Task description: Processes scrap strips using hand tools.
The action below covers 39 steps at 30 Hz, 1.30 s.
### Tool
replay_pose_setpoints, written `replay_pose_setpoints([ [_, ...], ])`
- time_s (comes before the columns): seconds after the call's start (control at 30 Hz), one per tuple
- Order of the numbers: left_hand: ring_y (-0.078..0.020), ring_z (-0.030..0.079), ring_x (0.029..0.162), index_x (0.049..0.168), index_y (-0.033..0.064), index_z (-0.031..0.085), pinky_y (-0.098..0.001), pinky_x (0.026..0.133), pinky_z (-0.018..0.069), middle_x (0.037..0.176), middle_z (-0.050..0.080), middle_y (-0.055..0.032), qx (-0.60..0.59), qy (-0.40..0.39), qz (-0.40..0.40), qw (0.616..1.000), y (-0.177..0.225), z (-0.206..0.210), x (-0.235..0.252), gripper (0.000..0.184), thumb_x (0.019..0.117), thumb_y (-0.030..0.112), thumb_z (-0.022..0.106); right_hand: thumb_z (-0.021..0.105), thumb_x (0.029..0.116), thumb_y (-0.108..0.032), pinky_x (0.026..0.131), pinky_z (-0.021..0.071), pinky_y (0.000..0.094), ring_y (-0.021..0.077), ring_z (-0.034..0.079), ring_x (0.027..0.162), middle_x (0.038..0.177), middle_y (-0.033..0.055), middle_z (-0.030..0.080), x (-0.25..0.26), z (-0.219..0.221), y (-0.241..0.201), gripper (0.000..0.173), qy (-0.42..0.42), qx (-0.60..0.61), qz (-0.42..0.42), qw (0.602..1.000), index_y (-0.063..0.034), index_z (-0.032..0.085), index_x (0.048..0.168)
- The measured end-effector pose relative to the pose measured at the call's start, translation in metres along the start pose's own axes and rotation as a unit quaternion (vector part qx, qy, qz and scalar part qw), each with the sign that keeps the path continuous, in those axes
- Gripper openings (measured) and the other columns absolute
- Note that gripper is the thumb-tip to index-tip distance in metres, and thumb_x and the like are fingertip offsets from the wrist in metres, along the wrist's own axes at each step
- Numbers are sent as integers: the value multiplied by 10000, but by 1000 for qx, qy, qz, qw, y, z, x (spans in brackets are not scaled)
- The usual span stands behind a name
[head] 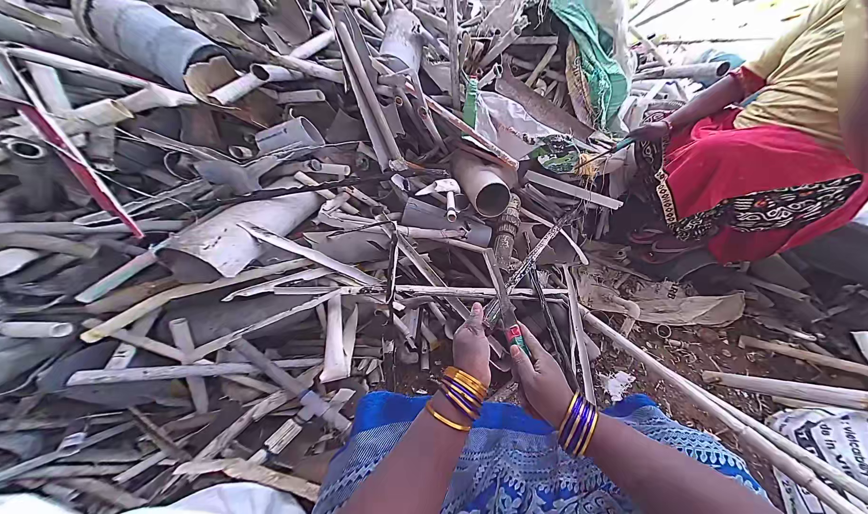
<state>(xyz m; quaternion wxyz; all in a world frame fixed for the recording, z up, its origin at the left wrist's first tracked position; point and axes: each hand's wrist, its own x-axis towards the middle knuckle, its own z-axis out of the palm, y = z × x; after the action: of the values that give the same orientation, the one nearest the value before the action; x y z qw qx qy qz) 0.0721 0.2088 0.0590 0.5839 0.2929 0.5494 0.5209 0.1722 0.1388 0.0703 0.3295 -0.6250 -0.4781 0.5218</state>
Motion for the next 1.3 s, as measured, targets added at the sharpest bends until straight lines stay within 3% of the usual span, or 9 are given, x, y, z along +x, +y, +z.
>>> replay_pose_setpoints([
  [0.1,-161,639,945,1260,-51,601,-313,848,525,1098,657,-143,-17,31,-16,999,2,-1,4,455,1137,300,339,358,1109,-254,532,486,344,162,501,527,827,99,572,-14,14,6,579,-54,-24,-24,998,-97,182,1638],
  [0.23,-246,561,1218,1316,-96,573,-398,1056,425,1338,590,-234,2,1,-1,1000,1,-1,0,471,1126,290,380,354,1127,-243,517,483,327,155,507,522,803,89,557,4,2,5,554,20,-2,0,1000,-99,185,1634],
  [0.37,-206,636,998,1243,-61,609,-363,884,520,1140,650,-175,-19,43,-18,999,7,-3,8,464,1132,314,359,360,1102,-252,528,494,346,161,509,520,808,92,573,-18,18,11,591,-60,-29,-29,997,-93,173,1639],
  [0.63,-188,630,976,1272,-56,597,-335,873,513,1129,651,-162,-28,39,-23,999,6,-2,10,459,1137,300,340,362,1102,-247,561,502,351,166,525,553,840,105,592,-12,17,12,584,-48,-52,-46,996,-73,191,1632],
  [0.83,-245,584,1161,1313,-78,576,-403,994,464,1301,603,-226,-4,12,-28,1000,0,3,4,460,1124,300,394,356,1125,-243,545,488,333,161,513,558,867,107,570,16,0,5,550,20,-12,-7,1000,-102,197,1632],
  [0.97,-148,650,863,1248,-28,571,-290,771,540,1016,658,-113,-74,37,-50,995,1,3,9,409,1140,286,334,360,1109,-252,572,506,344,165,539,578,928,133,617,-4,13,10,573,-49,-52,-40,997,-86,203,1633],
  [1.07,-232,604,1133,1337,-77,538,-373,972,488,1287,602,-214,-47,11,-57,997,1,3,5,450,1130,287,374,356,1121,-241,574,496,338,166,530,586,903,121,595,22,-1,9,552,11,-37,-22,999,-82,207,1628],
  [1.2,-246,576,1205,1370,-49,515,-397,1004,465,1343,581,-211,-43,40,-84,995,5,5,8,490,1133,345,347,365,1119,-217,681,528,380,212,603,703,1038,182,639,19,7,6,561,32,-73,-40,996,-55,193,1628],
  [1.3,-209,596,1135,1374,-13,519,-363,931,464,1300,621,-167,-52,58,-105,991,10,1,16,512,1143,369,269,397,1100,-189,927,522,400,259,680,1003,1301,248,638,15,8,8,569,-1,-114,-108,988,-12,233,1615],
])
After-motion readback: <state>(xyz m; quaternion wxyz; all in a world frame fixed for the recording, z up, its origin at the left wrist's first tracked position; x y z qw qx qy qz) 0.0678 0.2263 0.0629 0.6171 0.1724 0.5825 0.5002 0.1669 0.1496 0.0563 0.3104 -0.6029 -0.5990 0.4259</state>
